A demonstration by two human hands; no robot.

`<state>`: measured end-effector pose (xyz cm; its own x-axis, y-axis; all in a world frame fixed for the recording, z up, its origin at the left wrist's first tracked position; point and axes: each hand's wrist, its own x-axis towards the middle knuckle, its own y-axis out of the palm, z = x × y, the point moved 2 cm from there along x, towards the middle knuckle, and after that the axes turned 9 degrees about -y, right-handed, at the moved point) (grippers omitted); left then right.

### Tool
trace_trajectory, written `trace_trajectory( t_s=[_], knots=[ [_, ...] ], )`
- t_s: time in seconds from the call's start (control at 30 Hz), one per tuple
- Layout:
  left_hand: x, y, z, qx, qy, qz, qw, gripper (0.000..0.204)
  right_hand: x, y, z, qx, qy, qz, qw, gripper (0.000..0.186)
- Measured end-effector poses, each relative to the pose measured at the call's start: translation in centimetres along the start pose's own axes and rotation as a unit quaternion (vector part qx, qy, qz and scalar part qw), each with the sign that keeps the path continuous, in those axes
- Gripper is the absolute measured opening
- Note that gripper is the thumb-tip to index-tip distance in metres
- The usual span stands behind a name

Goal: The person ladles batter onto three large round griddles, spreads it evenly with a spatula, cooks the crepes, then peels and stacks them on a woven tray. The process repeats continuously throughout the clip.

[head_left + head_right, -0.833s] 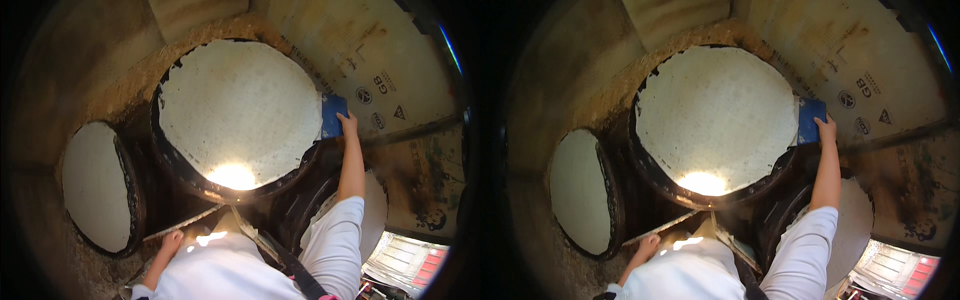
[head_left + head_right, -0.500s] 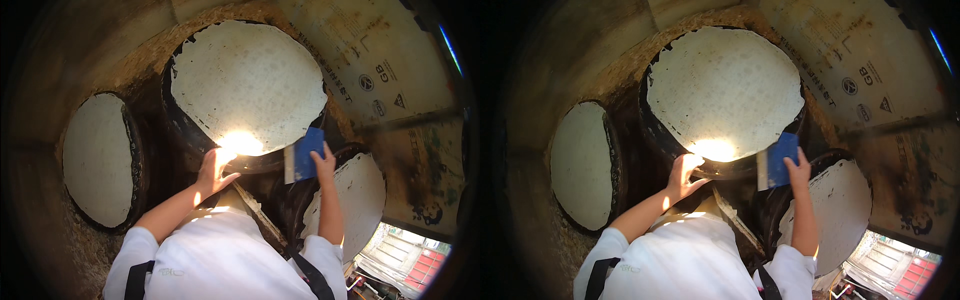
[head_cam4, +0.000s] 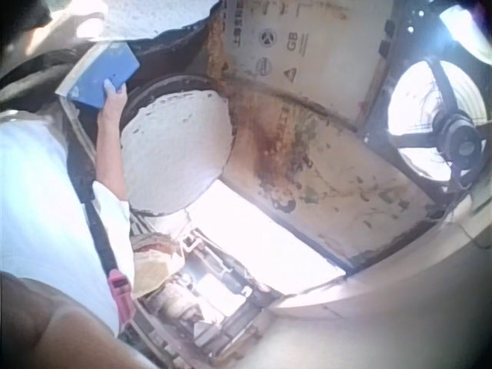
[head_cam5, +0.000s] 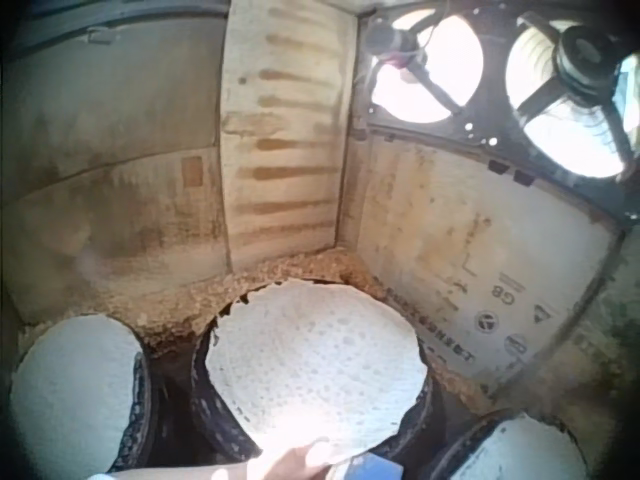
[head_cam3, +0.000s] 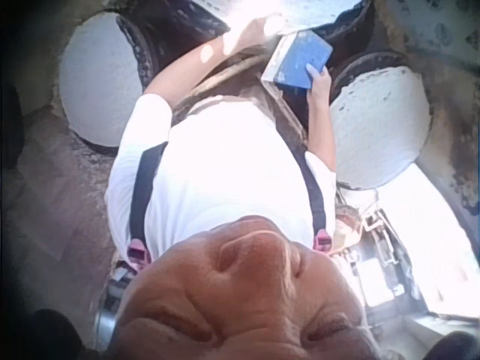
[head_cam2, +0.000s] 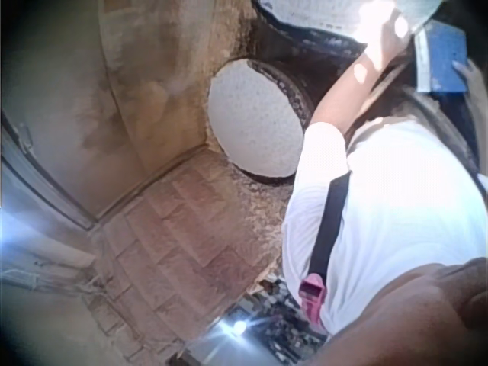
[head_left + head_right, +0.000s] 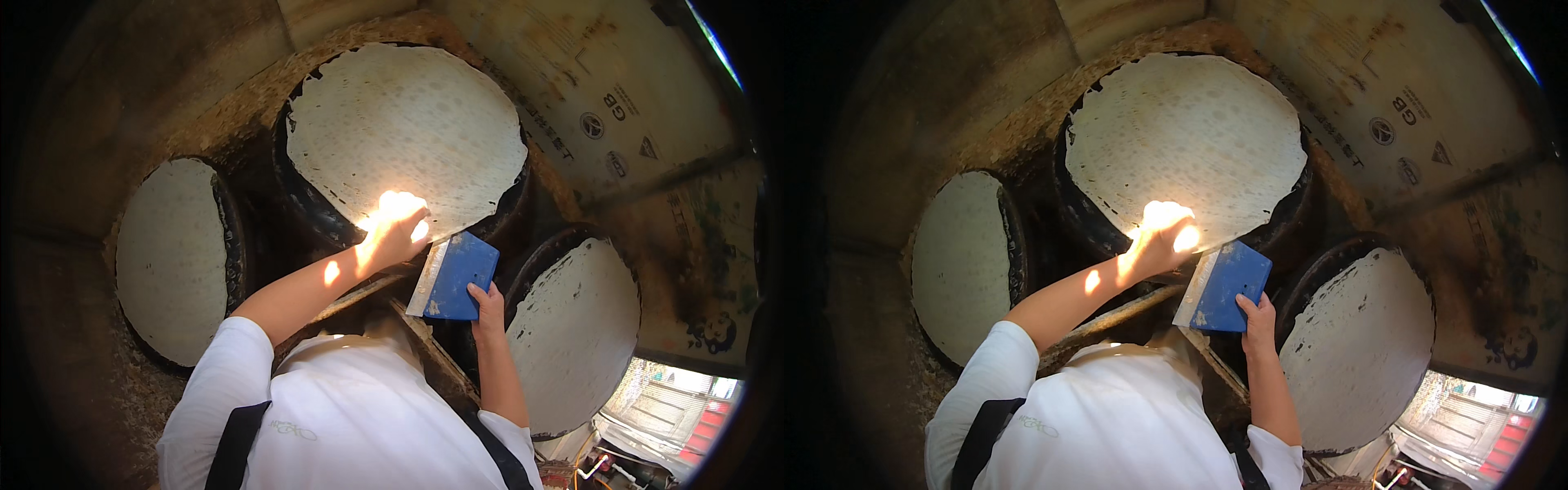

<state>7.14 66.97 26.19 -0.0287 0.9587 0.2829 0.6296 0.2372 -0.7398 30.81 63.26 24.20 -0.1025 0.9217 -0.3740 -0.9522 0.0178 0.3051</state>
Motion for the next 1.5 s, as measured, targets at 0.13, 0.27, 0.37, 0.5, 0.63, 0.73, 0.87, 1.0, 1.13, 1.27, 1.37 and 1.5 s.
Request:
trace_trajectory(
  t_s=[0.13,0.27,0.37,0.5,0.63,0.73,0.87,1.0,1.13,1.27,1.37,1.5],
  knots=[
    [-1.8,1.2,0.1,0.027,0.07,-0.02,0.997,0.051,0.9,0.4,1.0,-0.01,-0.056,0.033,0.998,0.036],
    [-0.2,2.9,1.2,0.216,-0.054,-0.035,0.974,0.025,0.9,0.8,2.5,-0.072,-0.058,0.047,0.995,0.026],
    [2.3,1.4,1.6,0.095,-0.001,-0.139,0.986,0.014,-0.1,0.9,3.4,-0.203,-0.047,0.049,0.977,0.018],
    [5.1,-0.9,1.5,0.086,0.023,-0.147,0.985,0.012,-0.5,4.7,3.2,-0.573,-0.433,0.172,0.675,0.039],
    [5.7,-1.2,0.0,0.294,-0.016,-0.089,0.951,0.008,2.9,10.9,-0.8,-0.641,-0.522,0.221,0.517,0.039],
    [5.4,-1.3,-1.1,0.432,-0.002,-0.105,0.896,0.011,7.5,12.7,-1.9,-0.71,-0.393,0.251,0.527,0.045],
    [5.7,-2.8,-1.1,0.172,0.097,-0.131,0.972,0.006,11.9,8.2,1.2,-0.67,-0.475,0.155,0.549,0.046],
    [6.2,-2.6,-1.0,0.288,-0.002,-0.053,0.956,0.006,15.7,3.1,5.1,-0.666,-0.425,0.167,0.589,0.057],
    [6.8,-4.3,-0.6,0.149,0.04,-0.192,0.969,0.003,16.1,8.0,4.6,-0.561,-0.512,0.291,0.583,0.051],
    [7.3,-4.9,-0.3,0.15,0.004,-0.132,0.98,0.007,10.4,18.5,-3.8,-0.567,-0.362,0.28,0.685,0.022],
    [7.4,-4.5,-0.7,0.348,-0.03,-0.091,0.933,0.01,11.0,21.5,-5.7,-0.544,-0.349,0.219,0.731,0.025],
    [7.2,-5.1,-1.3,0.122,0.1,-0.173,0.972,0.01,14.9,15.8,-2.2,-0.629,-0.447,0.215,0.598,0.027]
  ],
)
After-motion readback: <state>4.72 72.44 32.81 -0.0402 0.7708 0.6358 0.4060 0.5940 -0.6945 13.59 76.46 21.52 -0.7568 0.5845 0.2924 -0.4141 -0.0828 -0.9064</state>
